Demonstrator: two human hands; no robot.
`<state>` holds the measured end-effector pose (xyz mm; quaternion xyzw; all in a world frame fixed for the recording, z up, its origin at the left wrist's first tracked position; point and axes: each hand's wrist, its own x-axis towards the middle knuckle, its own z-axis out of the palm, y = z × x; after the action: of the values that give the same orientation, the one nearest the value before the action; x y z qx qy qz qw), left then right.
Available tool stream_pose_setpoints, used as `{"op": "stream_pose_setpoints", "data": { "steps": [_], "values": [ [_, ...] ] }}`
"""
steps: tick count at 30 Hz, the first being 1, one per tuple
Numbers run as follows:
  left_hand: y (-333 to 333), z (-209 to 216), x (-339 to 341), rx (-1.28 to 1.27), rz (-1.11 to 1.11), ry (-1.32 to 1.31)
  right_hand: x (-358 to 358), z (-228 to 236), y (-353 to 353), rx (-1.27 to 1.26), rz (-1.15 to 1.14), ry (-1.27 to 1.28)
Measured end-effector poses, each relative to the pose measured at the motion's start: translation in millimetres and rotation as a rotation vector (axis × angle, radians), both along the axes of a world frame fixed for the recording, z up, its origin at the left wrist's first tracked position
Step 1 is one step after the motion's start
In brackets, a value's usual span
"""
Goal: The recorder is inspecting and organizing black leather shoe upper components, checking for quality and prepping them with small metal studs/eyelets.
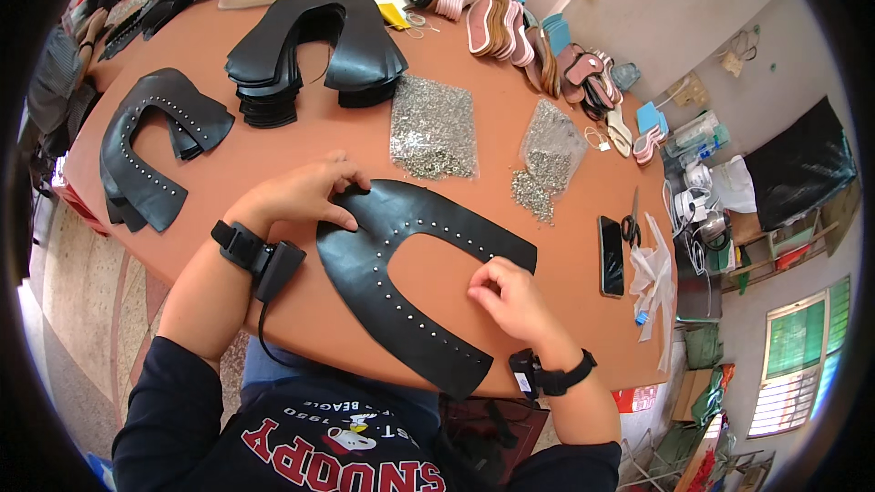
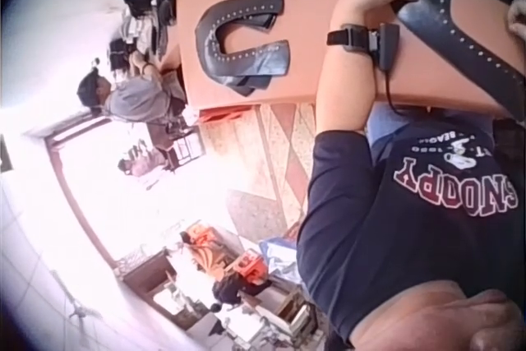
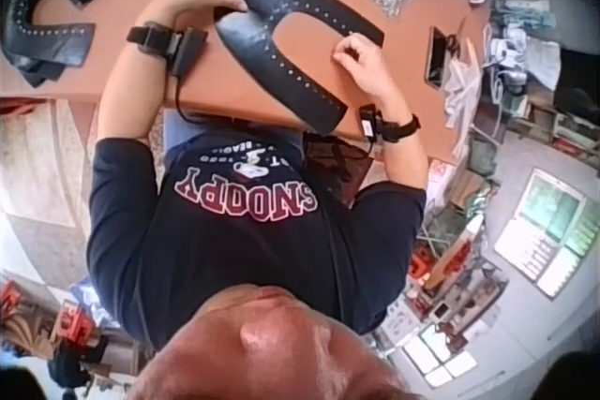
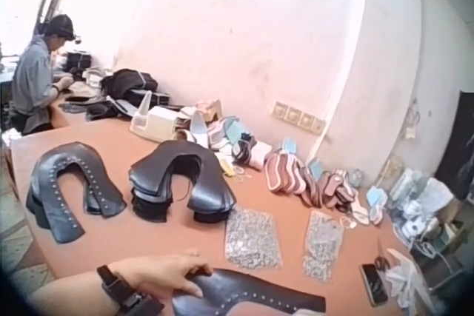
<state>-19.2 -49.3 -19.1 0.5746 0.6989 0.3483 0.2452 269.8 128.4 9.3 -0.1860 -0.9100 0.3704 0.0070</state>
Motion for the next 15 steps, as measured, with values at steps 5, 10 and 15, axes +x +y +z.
{"op": "stream_pose_setpoints", "data": {
  "steps": [5, 10, 15],
  "values": [
    [0.5, -0.3, -0.8, -0.014, 0.003, -0.005, 8.1, 25.6, -33.7, 0.025, 0.285, -0.087],
    [0.7, -0.7, -1.3, -0.004, -0.001, -0.003, 14.9, 12.2, -36.9, 0.088, 0.342, -0.019],
    [-0.1, -0.3, -1.0, -0.017, -0.006, -0.001, 15.9, 11.0, -41.5, 0.123, 0.340, 0.008]
  ]
}}
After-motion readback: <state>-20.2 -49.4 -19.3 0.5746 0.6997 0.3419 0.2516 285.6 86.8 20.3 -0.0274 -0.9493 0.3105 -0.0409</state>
